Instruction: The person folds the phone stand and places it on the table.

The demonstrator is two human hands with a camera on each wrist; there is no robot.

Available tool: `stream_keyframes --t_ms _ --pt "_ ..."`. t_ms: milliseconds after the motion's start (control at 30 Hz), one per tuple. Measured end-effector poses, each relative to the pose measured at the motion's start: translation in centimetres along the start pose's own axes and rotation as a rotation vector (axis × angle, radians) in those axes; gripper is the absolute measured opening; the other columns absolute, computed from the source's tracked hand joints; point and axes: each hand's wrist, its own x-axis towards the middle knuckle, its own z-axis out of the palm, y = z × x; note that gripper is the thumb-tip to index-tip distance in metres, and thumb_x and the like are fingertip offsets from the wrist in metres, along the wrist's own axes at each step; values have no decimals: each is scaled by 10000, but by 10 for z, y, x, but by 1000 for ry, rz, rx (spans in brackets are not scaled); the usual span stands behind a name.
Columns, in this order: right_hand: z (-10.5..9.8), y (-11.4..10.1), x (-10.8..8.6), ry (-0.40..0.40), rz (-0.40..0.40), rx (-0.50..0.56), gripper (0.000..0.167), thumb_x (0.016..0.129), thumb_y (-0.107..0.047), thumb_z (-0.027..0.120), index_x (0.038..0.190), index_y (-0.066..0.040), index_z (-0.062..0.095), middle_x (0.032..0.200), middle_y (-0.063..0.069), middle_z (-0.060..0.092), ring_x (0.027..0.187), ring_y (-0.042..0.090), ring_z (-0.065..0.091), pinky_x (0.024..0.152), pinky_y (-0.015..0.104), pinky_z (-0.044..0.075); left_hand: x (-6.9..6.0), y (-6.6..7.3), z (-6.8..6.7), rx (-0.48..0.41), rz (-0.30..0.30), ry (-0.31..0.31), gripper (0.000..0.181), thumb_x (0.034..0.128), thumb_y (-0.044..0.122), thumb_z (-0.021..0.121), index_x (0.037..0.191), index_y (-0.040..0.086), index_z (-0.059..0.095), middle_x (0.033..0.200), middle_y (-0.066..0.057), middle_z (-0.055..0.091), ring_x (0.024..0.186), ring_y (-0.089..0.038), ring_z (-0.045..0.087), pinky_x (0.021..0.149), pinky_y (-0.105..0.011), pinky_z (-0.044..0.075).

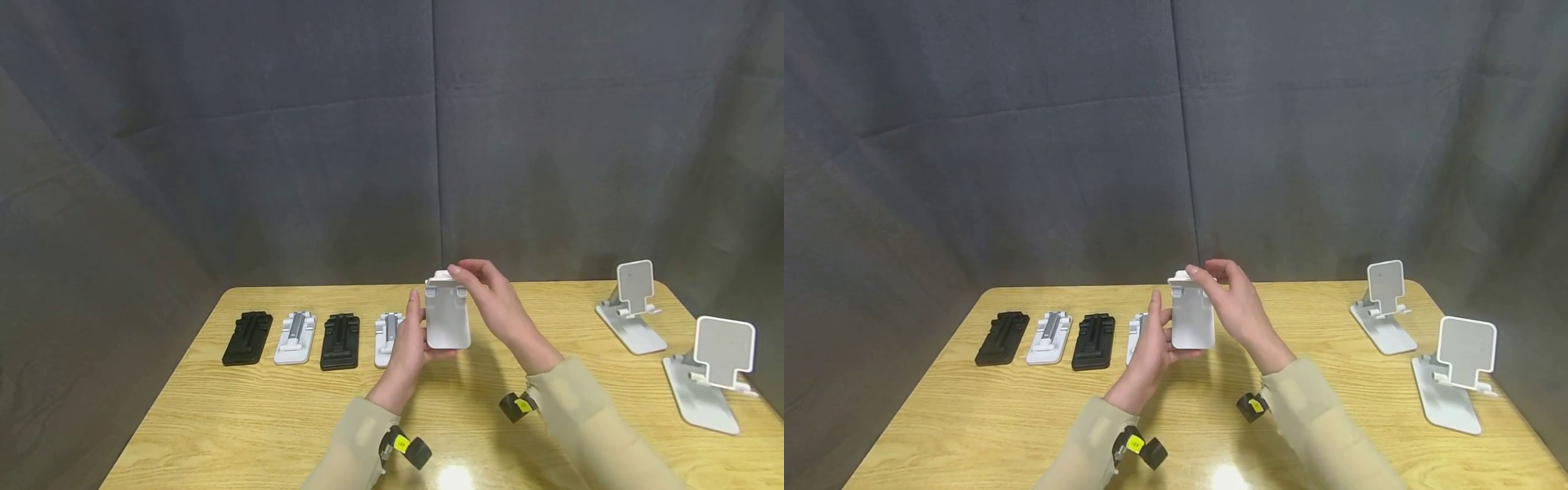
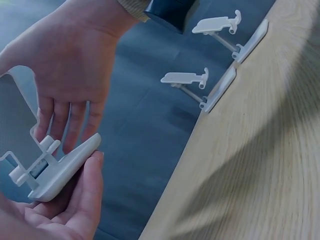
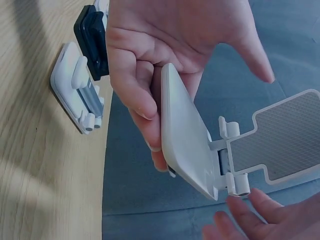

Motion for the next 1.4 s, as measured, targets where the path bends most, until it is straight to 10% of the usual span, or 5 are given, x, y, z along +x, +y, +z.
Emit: stream_keyframes --t_ms 367,700,1400 --pt "1 -1 -4 -144 90 22 847 1006 -612 462 1576 -10 290 1590 206 334 1426 400 343 1126 583 343 -1 5 -6 10 13 -5 978 965 795 224 1401 -34 504 1136 -227 674 1011 -362 697 852 -500 592" --pt "3 3 -2 -254 106 24 830 1012 -570 464 1534 61 330 1463 242 477 1297 390 474 1001 539 447 -1 8 -9 21 25 -20 920 971 777 281 1416 1 496 1211 -220 621 1044 -365 679 878 -536 576" --pt "1 19 -6 -322 159 20 868 945 -545 645 1525 38 367 1509 212 459 1324 355 480 1041 526 445 -1 10 -11 39 -3 -15 596 1027 477 412 1411 30 500 1290 -211 585 1071 -346 669 866 -466 593"
